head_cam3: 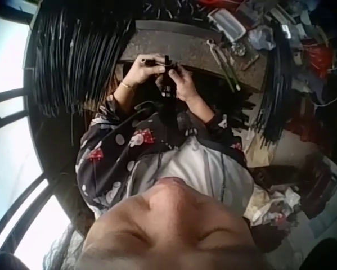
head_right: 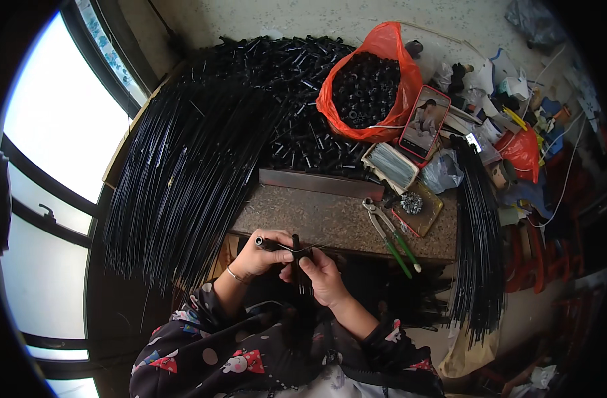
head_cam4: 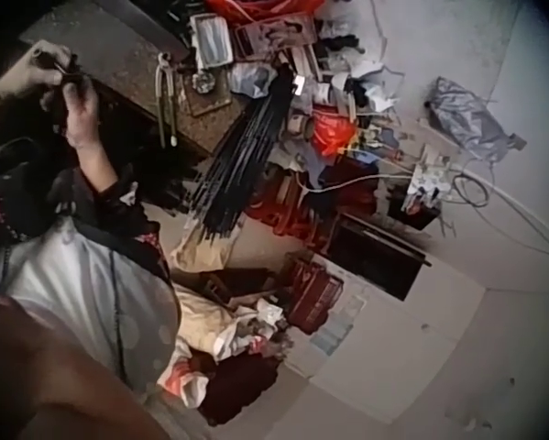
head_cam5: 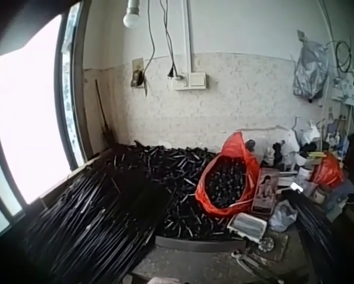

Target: Assembling small black plastic components onto black rods using pliers at a workbench.

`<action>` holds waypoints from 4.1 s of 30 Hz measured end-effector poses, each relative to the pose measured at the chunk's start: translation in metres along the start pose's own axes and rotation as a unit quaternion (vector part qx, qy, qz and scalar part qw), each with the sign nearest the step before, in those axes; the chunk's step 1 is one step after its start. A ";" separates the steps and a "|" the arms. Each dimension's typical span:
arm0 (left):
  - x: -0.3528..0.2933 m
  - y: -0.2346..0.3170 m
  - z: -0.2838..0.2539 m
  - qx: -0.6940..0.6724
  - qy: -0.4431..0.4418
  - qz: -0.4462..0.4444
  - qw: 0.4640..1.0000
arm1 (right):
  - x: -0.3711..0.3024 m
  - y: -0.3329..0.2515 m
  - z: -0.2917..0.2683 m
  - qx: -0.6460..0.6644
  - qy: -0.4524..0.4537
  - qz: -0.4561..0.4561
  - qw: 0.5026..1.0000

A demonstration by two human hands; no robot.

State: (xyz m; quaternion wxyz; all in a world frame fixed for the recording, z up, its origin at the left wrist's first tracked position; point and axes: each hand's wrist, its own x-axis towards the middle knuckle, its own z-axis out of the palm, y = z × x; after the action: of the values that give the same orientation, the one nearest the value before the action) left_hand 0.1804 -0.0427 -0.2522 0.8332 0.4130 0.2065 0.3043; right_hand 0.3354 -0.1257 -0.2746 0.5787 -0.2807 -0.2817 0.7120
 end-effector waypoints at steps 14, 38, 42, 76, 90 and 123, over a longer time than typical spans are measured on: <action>0.012 0.020 -0.005 0.307 -0.107 0.046 0.945 | -0.004 -0.006 -0.005 0.094 0.002 0.069 0.993; 0.020 0.057 0.030 0.474 -0.073 0.115 0.870 | -0.011 0.000 0.011 0.020 0.100 -0.026 0.994; 0.017 0.050 0.035 0.580 -0.020 0.112 0.807 | -0.010 0.002 0.000 0.044 0.088 -0.006 0.995; -0.005 0.002 0.026 0.120 -0.096 0.163 0.975 | -0.021 -0.002 -0.008 0.015 -0.061 -0.016 0.998; 0.016 -0.003 0.034 0.081 -0.085 0.182 0.976 | -0.025 -0.010 -0.009 0.004 0.047 -0.157 0.987; 0.014 -0.012 0.047 0.436 0.015 0.179 0.882 | -0.009 -0.020 0.006 -0.383 0.194 -0.314 0.847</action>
State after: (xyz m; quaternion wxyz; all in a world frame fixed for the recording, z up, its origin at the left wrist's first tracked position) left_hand 0.2225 -0.0653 -0.2365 0.4970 0.7599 0.2535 0.3336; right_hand 0.3459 -0.1318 -0.2557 0.6610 -0.5089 -0.4870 0.2587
